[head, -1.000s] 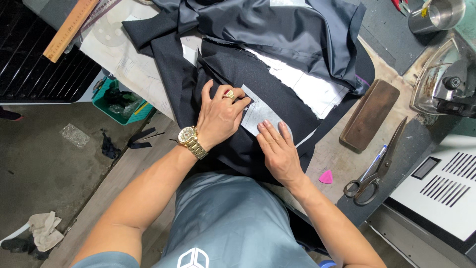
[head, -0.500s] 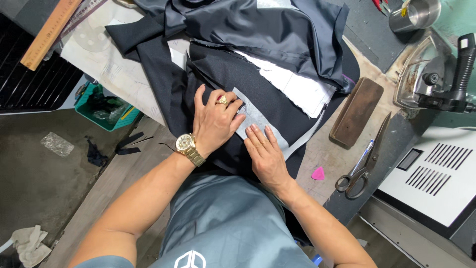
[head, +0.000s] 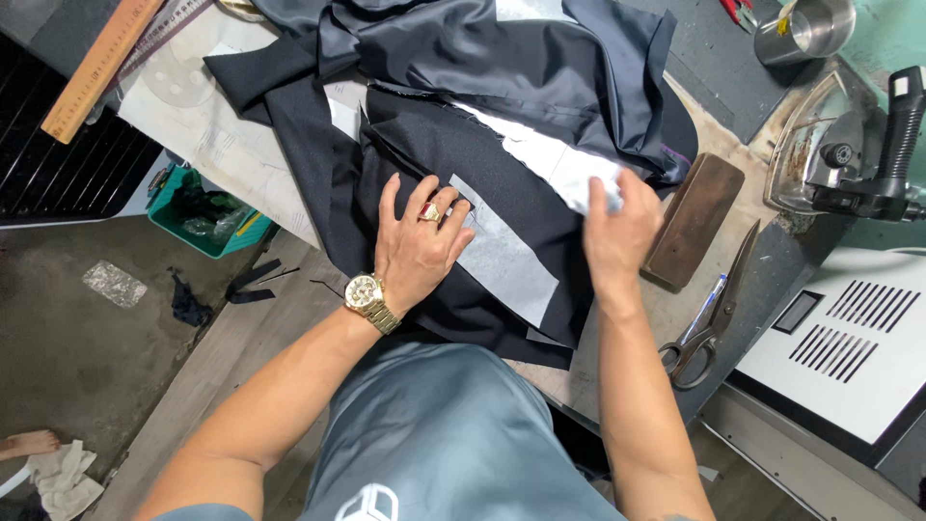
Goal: The person prepares and irons a dark fabric garment, first manually aligning pieces and then using an iron and a pressing block on the seams.
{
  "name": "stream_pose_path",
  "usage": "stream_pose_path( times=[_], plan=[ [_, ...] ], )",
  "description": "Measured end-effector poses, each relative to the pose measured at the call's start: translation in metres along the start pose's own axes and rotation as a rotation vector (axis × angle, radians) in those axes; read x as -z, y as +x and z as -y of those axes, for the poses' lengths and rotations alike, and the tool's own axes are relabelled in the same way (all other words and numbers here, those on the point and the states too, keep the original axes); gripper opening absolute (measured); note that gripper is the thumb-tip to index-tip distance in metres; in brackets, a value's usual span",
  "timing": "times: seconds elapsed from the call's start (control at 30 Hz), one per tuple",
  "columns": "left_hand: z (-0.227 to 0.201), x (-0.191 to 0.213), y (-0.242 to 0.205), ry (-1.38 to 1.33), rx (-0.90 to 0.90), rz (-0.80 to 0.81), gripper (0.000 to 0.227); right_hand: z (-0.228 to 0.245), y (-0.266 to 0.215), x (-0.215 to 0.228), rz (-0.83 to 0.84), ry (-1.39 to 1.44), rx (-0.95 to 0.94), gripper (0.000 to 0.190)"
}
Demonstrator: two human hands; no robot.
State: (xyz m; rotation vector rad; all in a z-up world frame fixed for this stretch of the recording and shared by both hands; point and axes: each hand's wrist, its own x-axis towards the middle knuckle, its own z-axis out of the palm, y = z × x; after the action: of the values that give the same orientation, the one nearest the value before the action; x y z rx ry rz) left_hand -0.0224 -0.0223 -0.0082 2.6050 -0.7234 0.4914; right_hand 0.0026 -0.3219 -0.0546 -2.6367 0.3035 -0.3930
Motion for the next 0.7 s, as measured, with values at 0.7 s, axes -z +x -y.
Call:
stream_pose_path(
  times=[0.7],
  plan=[
    [0.000, -0.014, -0.009, -0.049, 0.063, -0.097, 0.031, -0.035, -0.014, -0.018, -0.162, 0.054, 0.261, 0.035]
  ],
)
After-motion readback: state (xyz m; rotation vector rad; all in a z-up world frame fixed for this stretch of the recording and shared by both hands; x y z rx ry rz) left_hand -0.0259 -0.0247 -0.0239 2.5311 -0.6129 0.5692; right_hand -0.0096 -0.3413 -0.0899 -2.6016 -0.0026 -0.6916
